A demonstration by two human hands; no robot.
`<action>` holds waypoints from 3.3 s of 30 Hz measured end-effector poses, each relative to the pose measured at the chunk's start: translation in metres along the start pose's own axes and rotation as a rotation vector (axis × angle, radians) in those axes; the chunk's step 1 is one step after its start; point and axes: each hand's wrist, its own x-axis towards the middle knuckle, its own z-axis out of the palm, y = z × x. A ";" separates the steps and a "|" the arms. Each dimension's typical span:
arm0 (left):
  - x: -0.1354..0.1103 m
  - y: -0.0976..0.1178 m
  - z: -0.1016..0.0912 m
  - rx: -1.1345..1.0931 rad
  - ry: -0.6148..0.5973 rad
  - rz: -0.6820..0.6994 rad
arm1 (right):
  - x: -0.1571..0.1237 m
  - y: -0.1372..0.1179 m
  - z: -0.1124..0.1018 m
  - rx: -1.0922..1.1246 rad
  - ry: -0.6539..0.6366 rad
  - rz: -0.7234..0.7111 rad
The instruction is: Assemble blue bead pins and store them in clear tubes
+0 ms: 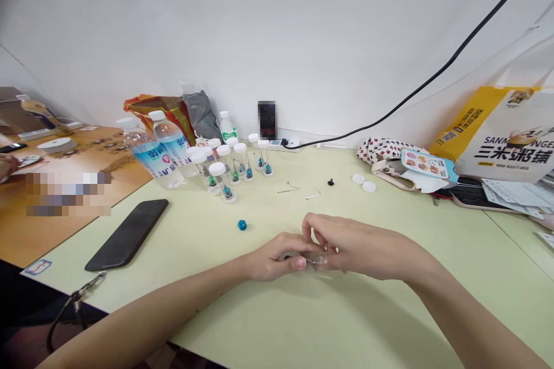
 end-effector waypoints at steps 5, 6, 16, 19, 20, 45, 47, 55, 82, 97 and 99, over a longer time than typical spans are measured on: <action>0.000 -0.005 0.000 -0.175 0.118 -0.021 | 0.009 0.001 -0.010 0.067 0.077 -0.038; 0.001 -0.007 0.000 -0.250 0.161 -0.011 | 0.012 0.008 -0.017 0.119 0.096 -0.044; 0.008 -0.020 -0.016 -0.489 0.483 -0.076 | 0.056 0.180 -0.041 -0.295 0.964 0.558; 0.008 -0.019 -0.016 -0.466 0.510 -0.115 | 0.055 0.192 -0.037 -0.320 0.898 0.546; 0.009 -0.019 -0.016 -0.457 0.519 -0.122 | 0.054 0.190 -0.039 -0.330 0.871 0.526; 0.008 -0.018 -0.015 -0.390 0.463 -0.046 | 0.031 0.023 -0.027 0.027 0.366 -0.245; 0.008 -0.018 -0.015 -0.376 0.471 -0.035 | 0.029 0.017 -0.025 -0.034 0.385 -0.269; 0.008 -0.014 -0.011 -0.378 0.507 -0.045 | 0.036 0.013 -0.011 -0.180 0.436 -0.356; 0.011 -0.015 -0.009 -0.416 0.549 -0.022 | 0.073 0.031 0.036 -0.253 0.898 -0.505; 0.009 -0.017 -0.009 -0.433 0.533 0.017 | 0.062 0.024 0.023 -0.410 0.727 -0.414; 0.009 -0.018 -0.009 -0.426 0.540 0.019 | 0.061 0.024 0.023 -0.462 0.723 -0.405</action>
